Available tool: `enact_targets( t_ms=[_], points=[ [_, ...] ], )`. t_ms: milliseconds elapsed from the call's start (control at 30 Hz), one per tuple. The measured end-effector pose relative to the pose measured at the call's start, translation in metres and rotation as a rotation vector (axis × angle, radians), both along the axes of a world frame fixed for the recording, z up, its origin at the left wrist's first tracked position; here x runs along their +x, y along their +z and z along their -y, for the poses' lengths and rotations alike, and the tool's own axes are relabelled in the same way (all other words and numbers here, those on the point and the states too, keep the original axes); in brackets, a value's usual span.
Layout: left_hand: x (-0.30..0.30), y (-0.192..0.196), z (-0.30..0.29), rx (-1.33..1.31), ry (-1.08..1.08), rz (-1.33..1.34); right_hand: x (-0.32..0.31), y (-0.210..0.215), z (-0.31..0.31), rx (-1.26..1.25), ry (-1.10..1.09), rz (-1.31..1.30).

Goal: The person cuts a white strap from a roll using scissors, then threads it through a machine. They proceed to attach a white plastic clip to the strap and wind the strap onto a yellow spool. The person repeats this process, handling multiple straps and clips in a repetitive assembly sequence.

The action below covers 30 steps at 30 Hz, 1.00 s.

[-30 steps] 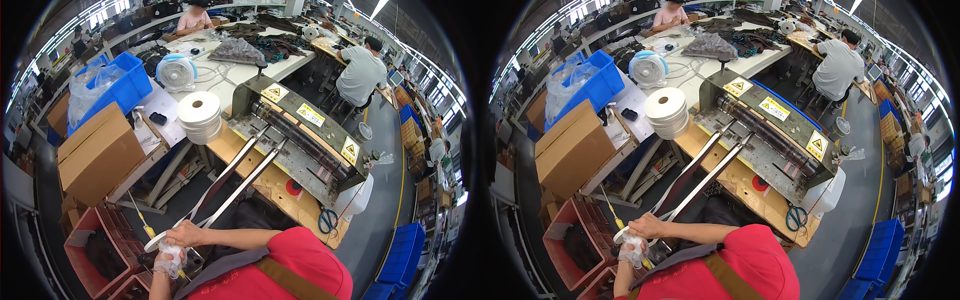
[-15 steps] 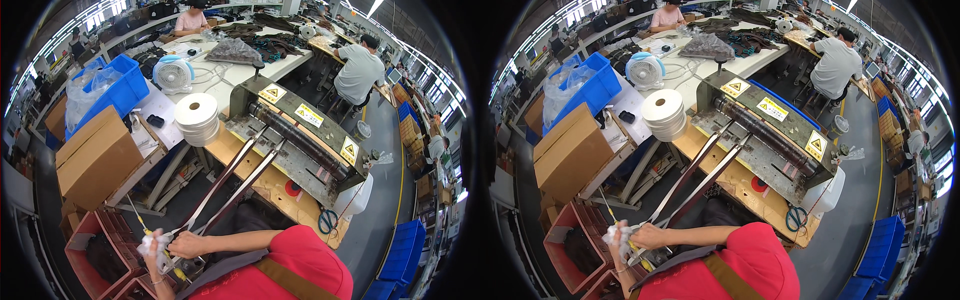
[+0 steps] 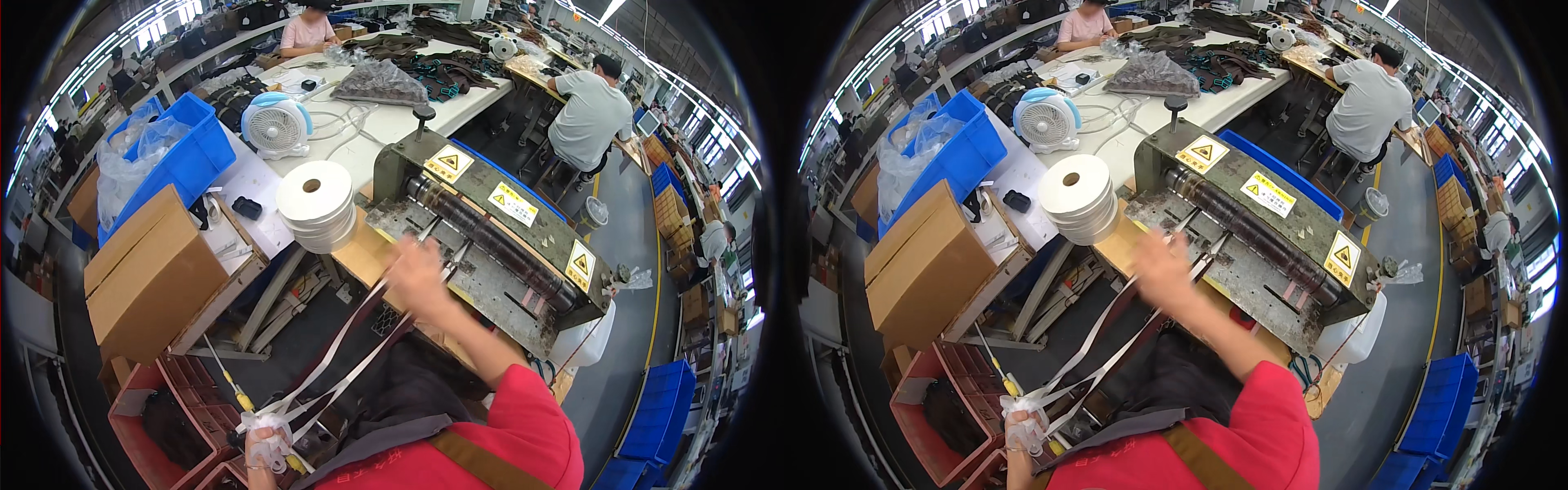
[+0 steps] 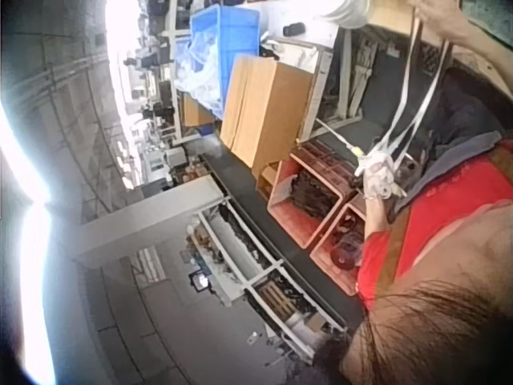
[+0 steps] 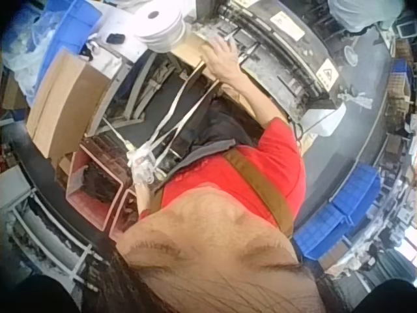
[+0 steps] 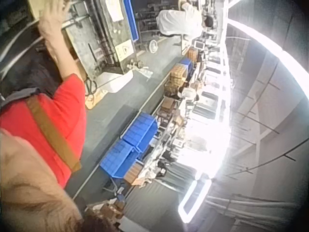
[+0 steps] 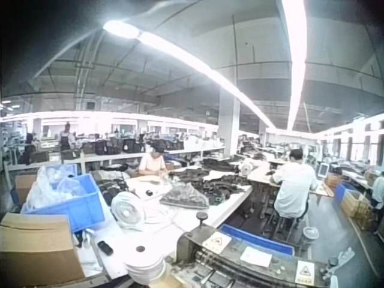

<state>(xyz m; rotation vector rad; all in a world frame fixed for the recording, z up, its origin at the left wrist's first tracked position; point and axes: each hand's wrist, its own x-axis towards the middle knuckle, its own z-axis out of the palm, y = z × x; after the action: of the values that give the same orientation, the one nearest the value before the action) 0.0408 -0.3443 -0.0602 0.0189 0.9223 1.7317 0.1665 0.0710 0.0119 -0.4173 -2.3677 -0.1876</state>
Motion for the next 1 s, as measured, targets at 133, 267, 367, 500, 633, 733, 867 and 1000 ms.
enact_targets(
  t_ms=[133, 267, 367, 500, 633, 733, 867, 1000],
  points=[
    [-0.003, 0.006, -0.009, -0.065, 0.144, 0.067, 0.058, 0.013, -0.135, -0.470, -0.584, 0.426],
    [-0.004, 0.016, -0.010, -0.207, 0.147, -0.122, 0.108, -0.051, -0.249, -0.350, -0.723, 0.216],
    [-0.002, 0.033, -0.005, -0.395, 0.196, -0.254, 0.113, -0.059, -0.279, -0.453, -0.876, 0.232],
    [-0.006, 0.035, 0.021, -0.568, 0.245, -0.413, 0.109, -0.063, -0.294, -0.517, -0.941, 0.199],
    [-0.017, 0.039, 0.056, -0.739, 0.238, -0.599, 0.108, -0.069, -0.295, -0.551, -0.967, 0.161],
    [-0.021, 0.053, 0.071, -0.764, 0.259, -0.636, 0.108, -0.072, -0.295, -0.563, -0.975, 0.123],
    [-0.023, 0.048, 0.099, -0.767, 0.403, -0.618, 0.107, -0.074, -0.295, -0.591, -0.977, 0.042],
    [-0.025, 0.032, 0.104, -0.750, 0.384, -0.622, 0.109, -0.067, -0.294, -0.644, -0.902, -0.147]
  ],
)
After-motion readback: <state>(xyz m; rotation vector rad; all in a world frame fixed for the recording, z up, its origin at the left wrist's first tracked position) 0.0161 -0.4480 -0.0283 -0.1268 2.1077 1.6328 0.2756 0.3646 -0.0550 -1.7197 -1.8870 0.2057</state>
